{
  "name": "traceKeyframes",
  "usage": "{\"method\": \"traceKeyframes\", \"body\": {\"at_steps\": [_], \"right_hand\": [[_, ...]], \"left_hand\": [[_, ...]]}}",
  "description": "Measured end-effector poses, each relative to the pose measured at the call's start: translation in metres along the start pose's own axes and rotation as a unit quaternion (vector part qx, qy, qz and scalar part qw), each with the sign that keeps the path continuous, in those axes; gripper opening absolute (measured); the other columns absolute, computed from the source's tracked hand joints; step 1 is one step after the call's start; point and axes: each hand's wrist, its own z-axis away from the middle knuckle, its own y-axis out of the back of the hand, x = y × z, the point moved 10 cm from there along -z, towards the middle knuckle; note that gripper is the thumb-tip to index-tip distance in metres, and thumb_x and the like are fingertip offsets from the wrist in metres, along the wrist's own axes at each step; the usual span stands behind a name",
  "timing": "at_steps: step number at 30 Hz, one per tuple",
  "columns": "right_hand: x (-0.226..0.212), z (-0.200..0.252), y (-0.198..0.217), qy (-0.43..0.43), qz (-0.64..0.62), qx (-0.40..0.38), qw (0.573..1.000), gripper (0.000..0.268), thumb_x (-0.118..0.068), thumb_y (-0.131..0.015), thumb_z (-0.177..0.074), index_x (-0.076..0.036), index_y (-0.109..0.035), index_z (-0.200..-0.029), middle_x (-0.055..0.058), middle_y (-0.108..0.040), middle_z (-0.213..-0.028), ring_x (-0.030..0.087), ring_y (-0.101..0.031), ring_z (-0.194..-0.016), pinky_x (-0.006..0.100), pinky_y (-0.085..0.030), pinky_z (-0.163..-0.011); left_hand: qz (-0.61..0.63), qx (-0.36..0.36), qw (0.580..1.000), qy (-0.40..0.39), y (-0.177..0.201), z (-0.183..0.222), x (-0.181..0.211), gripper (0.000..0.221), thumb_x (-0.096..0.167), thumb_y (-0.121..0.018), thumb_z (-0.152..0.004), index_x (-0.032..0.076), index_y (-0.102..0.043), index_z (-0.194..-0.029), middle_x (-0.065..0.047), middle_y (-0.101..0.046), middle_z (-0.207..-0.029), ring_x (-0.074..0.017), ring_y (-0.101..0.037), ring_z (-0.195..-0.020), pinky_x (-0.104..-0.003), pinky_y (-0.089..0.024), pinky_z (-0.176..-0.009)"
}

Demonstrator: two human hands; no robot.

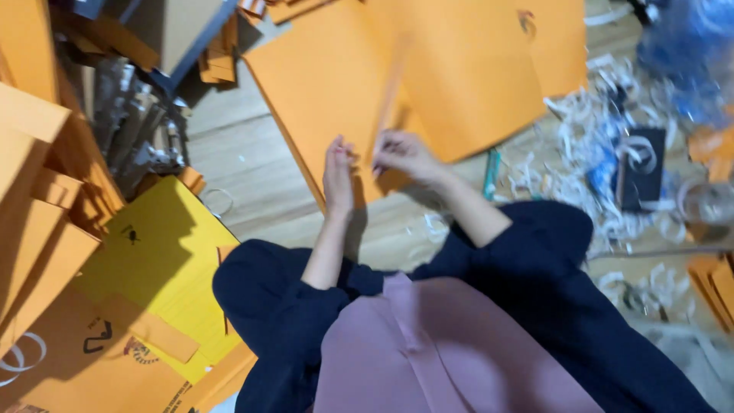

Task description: Assembling orange paper folders by folding edges and applying adhesive strips while sitting on the floor.

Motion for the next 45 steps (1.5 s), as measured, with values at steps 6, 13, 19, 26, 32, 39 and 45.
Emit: {"method": "traceKeyframes", "body": {"at_steps": [6,13,19,26,32,39,45], "right_hand": [[0.027,0.051,-0.053,-0.026,0.061,-0.04,0.997,0.012,-0.004,-0.073,-0.072,-0.002,-0.062,-0.076,0.006,-0.062,-0.063,0.008,-0.059,-0.052,0.016,-0.046,-0.048],[0.01,0.07,0.0,-0.026,-0.022,0.023,0.999,0.043,-0.014,-0.068,-0.079,-0.001,-0.044,-0.113,0.012,-0.059,-0.096,0.013,-0.062,-0.063,0.019,-0.05,-0.048],[0.034,0.075,0.032,-0.053,-0.073,0.155,0.984,0.016,-0.007,-0.068,-0.079,0.001,-0.059,-0.088,0.012,-0.065,-0.068,0.015,-0.065,-0.055,0.023,-0.056,-0.048],[0.039,0.073,0.033,-0.035,-0.086,0.17,0.981,0.012,-0.006,-0.066,-0.08,0.0,-0.059,-0.087,0.011,-0.065,-0.069,0.015,-0.067,-0.06,0.026,-0.059,-0.055],[0.052,0.074,0.04,-0.033,0.005,0.203,0.979,0.015,-0.008,-0.069,-0.079,0.0,-0.059,-0.087,0.01,-0.063,-0.065,0.012,-0.064,-0.053,0.022,-0.055,-0.047],[-0.057,0.107,0.007,0.289,0.312,0.269,0.864,0.016,-0.005,-0.077,-0.073,-0.006,-0.062,-0.079,0.006,-0.057,-0.061,0.018,-0.06,-0.055,0.024,-0.05,-0.052],[-0.066,0.122,-0.08,0.435,0.594,0.165,0.656,0.013,-0.025,-0.054,-0.078,-0.017,-0.055,-0.069,-0.002,-0.048,-0.064,0.018,-0.047,-0.057,0.031,-0.04,-0.056]], "left_hand": [[0.485,-0.079,0.816,0.305,-0.033,0.057,-0.072,0.036,0.028,-0.067,-0.081,0.016,-0.053,-0.112,-0.015,-0.067,-0.09,-0.0257,-0.068,-0.065,-0.032,-0.056,-0.055],[0.121,-0.091,0.976,0.156,0.064,0.049,0.006,0.013,0.018,-0.069,-0.081,0.014,-0.066,-0.093,-0.004,-0.064,-0.064,-0.0121,-0.065,-0.065,-0.021,-0.053,-0.053],[0.1,-0.128,0.977,0.136,0.055,0.055,0.016,0.03,0.007,-0.073,-0.073,0.011,-0.065,-0.101,-0.008,-0.062,-0.084,-0.015,-0.06,-0.074,-0.027,-0.053,-0.065],[0.284,-0.048,0.885,0.366,0.051,0.085,-0.064,0.024,0.013,-0.068,-0.08,0.0,-0.057,-0.096,-0.01,-0.065,-0.078,-0.0108,-0.066,-0.065,-0.017,-0.057,-0.061],[0.27,0.01,0.902,0.337,0.053,0.09,-0.108,0.016,0.012,-0.071,-0.078,0.002,-0.063,-0.088,-0.012,-0.061,-0.074,-0.0178,-0.066,-0.064,-0.026,-0.059,-0.061],[0.396,0.036,0.847,0.352,0.045,0.092,-0.029,0.065,0.027,-0.067,-0.082,-0.001,-0.032,-0.13,-0.012,-0.049,-0.112,-0.0181,-0.062,-0.081,-0.031,-0.059,-0.074],[0.396,-0.063,0.878,0.262,-0.002,0.103,0.017,0.039,0.018,-0.072,-0.077,0.006,-0.058,-0.112,-0.008,-0.063,-0.095,-0.0114,-0.063,-0.079,-0.025,-0.054,-0.073]]}}
